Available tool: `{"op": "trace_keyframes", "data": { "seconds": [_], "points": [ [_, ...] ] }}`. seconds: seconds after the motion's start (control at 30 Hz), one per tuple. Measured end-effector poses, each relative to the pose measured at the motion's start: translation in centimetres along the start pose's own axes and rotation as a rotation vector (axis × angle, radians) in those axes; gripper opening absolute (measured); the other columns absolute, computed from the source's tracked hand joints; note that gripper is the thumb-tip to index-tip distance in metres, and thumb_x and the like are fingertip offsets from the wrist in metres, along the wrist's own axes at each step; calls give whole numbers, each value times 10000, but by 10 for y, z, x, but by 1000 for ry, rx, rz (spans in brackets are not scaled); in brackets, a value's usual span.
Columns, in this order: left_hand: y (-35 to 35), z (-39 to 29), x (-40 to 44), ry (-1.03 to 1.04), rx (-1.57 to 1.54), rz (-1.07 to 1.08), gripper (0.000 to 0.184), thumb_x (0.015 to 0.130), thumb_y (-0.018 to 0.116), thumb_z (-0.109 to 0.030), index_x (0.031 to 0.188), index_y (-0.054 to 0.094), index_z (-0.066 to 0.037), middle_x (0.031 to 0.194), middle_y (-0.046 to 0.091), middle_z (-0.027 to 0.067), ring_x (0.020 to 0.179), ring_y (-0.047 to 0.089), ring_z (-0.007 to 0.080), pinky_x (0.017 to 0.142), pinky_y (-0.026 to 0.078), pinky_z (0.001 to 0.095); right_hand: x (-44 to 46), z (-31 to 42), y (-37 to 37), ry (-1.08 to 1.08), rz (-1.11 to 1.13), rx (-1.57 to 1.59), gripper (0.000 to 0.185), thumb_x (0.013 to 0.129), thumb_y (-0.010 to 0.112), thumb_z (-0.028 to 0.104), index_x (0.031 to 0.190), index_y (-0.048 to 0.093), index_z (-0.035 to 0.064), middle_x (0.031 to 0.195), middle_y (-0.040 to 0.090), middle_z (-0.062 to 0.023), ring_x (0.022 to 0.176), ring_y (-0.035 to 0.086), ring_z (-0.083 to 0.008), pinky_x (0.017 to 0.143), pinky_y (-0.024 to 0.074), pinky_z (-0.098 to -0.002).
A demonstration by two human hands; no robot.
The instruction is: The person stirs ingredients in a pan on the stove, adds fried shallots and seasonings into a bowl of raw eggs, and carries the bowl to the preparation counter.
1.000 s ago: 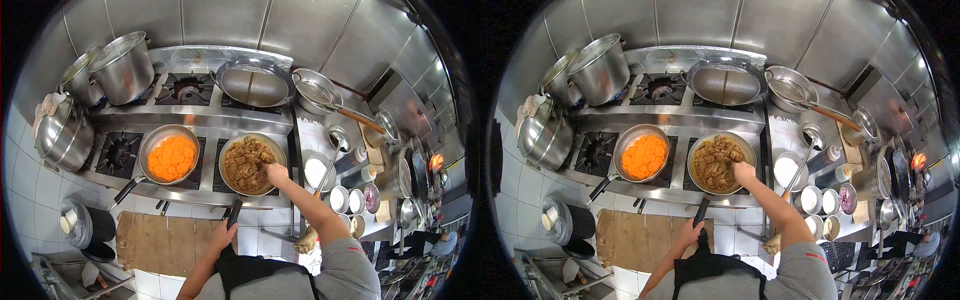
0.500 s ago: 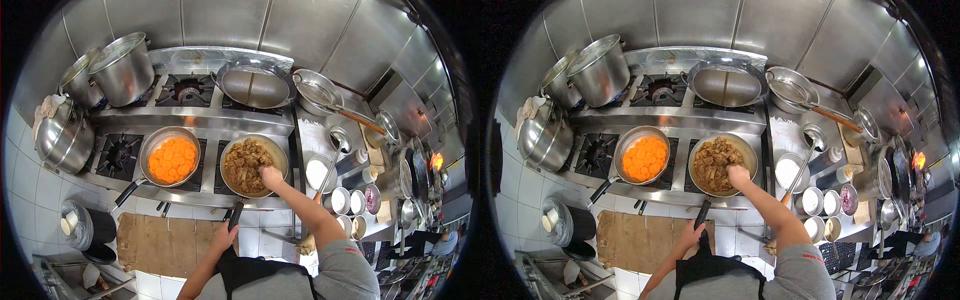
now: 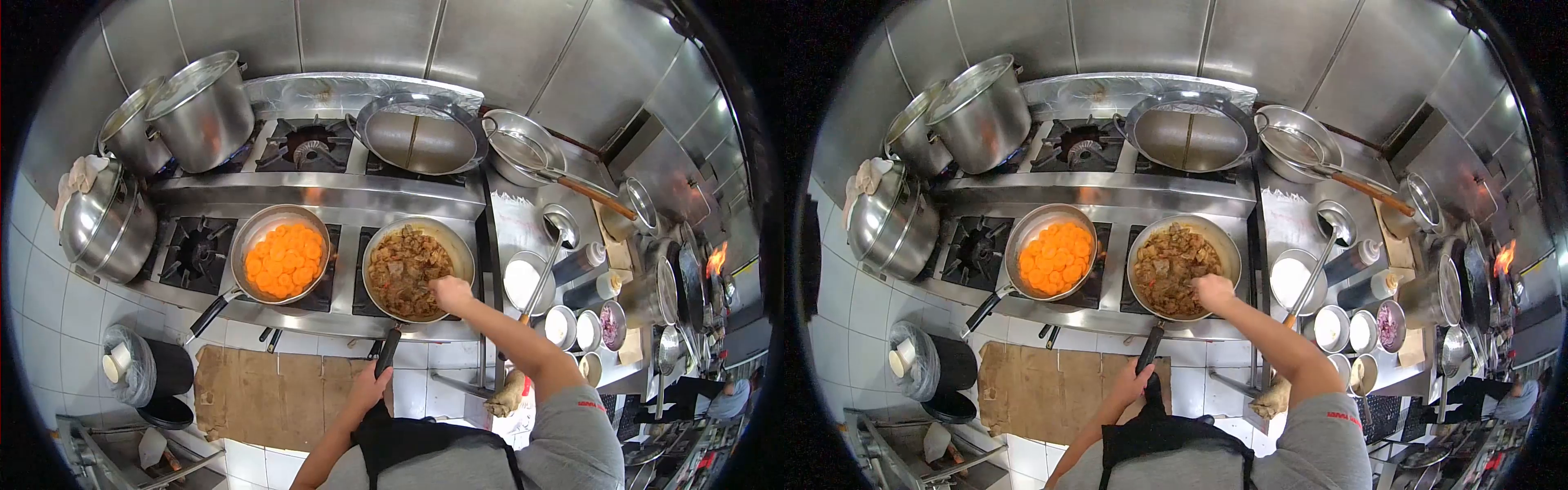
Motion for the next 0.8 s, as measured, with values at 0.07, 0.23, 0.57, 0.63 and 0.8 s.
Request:
{"op": "trace_keyframes", "data": {
  "seconds": [0.07, 0.23, 0.57, 0.63, 0.8],
  "points": [
    [-1, -1, 1, 4, 10, -1, 299, 849, 559, -300, 989, 561, -36, 625, 558, 90, 512, 561, 197, 511, 444, 338, 3, -4, -17, -6, 36, -30, 183, 766, 552, 162, 924, 644, 149, 834, 641, -156, 800, 638, -305, 689, 513, -418],
    [-6, -10, -3, -29, 35, -11, 304, 845, 558, -306, 976, 571, -33, 681, 589, 131, 612, 597, 241, 582, 460, 363, 26, 5, 8, 23, -85, 6, 177, 779, 525, 154, 907, 641, 120, 842, 642, -151, 785, 640, -309, 673, 519, -414],
    [-3, 11, 7, 52, 78, -72, 375, 847, 550, -346, 1001, 556, -4, 765, 605, 181, 709, 597, 312, 652, 452, 391, 18, 14, -2, 22, -35, -17, 194, 752, 565, 155, 931, 636, 131, 854, 640, -149, 825, 631, -312, 702, 511, -412],
    [-12, -6, 1, 100, 69, -77, 385, 847, 549, -360, 1001, 558, -8, 745, 599, 171, 684, 591, 300, 634, 448, 389, 3, 15, -4, 0, 4, 25, 250, 731, 586, 122, 975, 636, 140, 859, 637, -159, 834, 633, -311, 710, 516, -409],
    [-25, -10, 3, 55, 132, -55, 376, 846, 554, -359, 996, 562, -14, 727, 596, 157, 668, 588, 290, 621, 445, 387, 1, -11, -57, -112, 18, -206, 177, 744, 587, 141, 899, 656, 91, 828, 637, -165, 825, 637, -309, 682, 526, -402]
  ]
}}
Point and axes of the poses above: each hand's wrist, its own x-axis towards the middle knuckle, its own y-axis out of the palm, z = x × y, the point moved 5 cm from there along x, towards the middle knuckle
